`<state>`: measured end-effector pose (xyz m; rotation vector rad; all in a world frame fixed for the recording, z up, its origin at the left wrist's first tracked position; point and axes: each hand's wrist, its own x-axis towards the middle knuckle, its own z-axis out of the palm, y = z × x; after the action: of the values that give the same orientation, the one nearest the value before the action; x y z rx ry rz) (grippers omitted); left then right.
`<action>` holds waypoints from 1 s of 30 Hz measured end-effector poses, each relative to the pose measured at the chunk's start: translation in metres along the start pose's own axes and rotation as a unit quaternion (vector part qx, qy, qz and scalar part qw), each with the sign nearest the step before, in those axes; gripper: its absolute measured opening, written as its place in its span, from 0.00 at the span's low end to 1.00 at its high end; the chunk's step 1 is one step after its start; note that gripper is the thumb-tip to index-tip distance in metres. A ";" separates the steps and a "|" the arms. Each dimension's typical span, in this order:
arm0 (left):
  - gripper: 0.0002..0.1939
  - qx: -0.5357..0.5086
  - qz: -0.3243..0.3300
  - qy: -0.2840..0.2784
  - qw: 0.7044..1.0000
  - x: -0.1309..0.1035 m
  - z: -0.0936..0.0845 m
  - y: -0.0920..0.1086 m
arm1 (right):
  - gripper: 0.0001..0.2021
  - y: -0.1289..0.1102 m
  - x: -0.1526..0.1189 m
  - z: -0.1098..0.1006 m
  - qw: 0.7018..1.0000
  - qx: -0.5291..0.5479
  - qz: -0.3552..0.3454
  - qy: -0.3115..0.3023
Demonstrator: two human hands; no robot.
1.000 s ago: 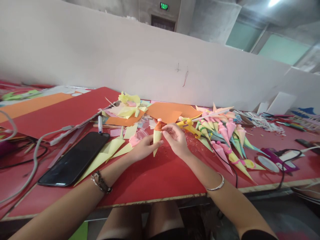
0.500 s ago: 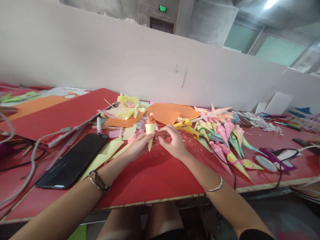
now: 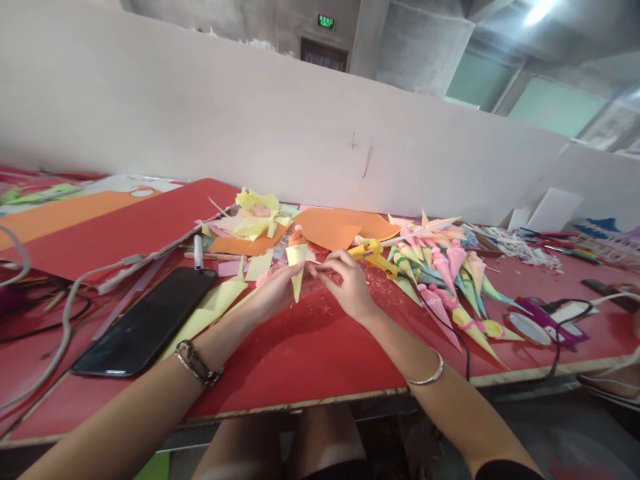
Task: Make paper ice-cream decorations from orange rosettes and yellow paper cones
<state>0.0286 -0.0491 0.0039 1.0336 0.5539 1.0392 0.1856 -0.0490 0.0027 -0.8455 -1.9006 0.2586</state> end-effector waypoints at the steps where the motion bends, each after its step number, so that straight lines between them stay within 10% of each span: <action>1: 0.09 0.000 0.000 -0.002 1.000 0.000 0.000 0.000 | 0.04 0.000 0.000 0.000 1.000 -0.002 0.001 0.001; 30: 0.16 0.051 0.000 -0.033 0.998 0.000 0.001 -0.005 | 0.07 -0.010 0.000 -0.002 0.997 0.028 -0.072 0.030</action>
<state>0.0316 -0.0504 0.0001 1.1533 0.5579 0.9819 0.1833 -0.0561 0.0091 -0.6692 -1.8786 0.1942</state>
